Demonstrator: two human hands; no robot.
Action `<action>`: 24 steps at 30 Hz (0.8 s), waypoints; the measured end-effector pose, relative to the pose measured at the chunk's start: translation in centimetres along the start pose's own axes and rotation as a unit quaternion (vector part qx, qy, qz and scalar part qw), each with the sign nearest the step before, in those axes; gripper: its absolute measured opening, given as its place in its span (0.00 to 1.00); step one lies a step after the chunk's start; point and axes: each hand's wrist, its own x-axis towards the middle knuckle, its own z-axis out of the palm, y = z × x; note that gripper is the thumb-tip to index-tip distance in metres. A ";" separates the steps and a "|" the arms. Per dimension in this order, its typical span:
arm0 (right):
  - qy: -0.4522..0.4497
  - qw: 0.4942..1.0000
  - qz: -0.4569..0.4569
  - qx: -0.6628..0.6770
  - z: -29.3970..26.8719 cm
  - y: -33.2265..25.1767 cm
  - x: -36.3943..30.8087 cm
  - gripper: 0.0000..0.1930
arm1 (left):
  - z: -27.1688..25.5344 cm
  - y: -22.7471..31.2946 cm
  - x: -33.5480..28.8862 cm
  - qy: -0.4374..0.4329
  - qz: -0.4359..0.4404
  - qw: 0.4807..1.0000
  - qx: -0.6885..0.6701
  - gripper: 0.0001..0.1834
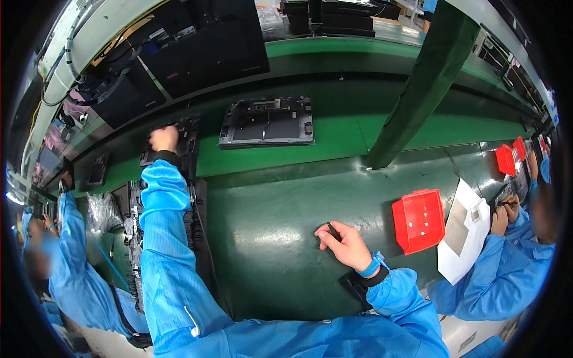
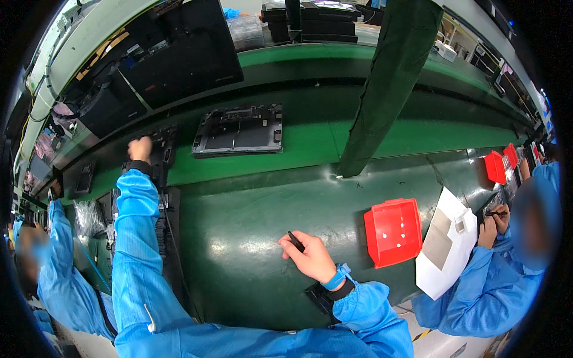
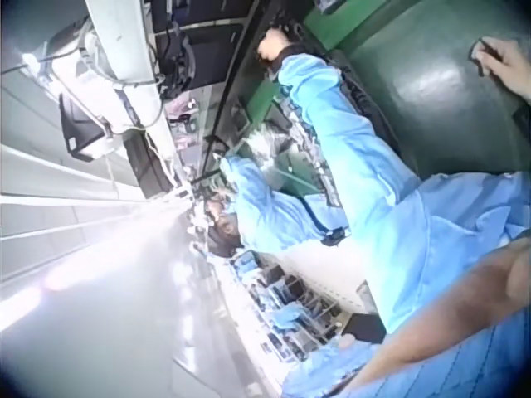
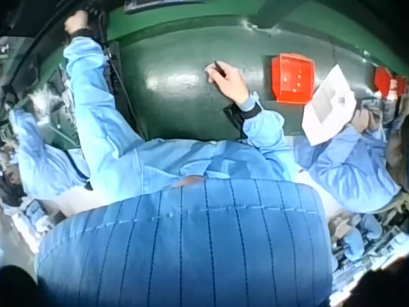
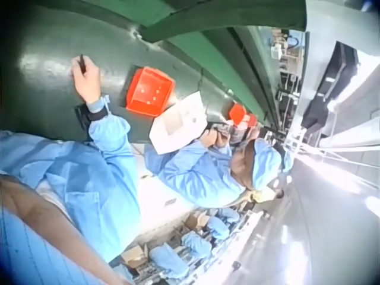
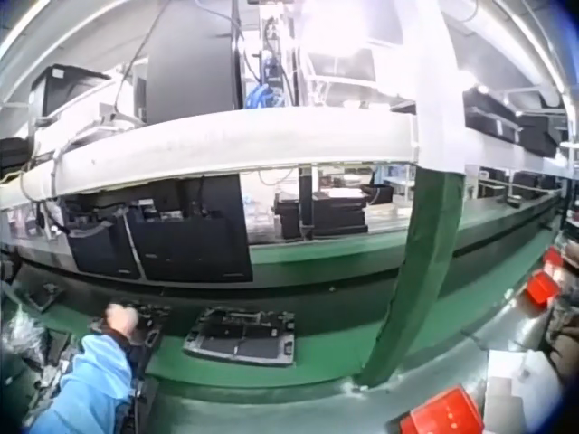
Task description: The recorder is assembling electronic components inside a tablet casing using a small tool to manipulate ribbon cables.
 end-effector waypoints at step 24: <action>0.180 0.981 -0.038 0.055 -0.9 -1.6 -1.4 0.08 | -2.4 6.7 -9.5 -0.383 -0.029 0.884 -0.267 0.12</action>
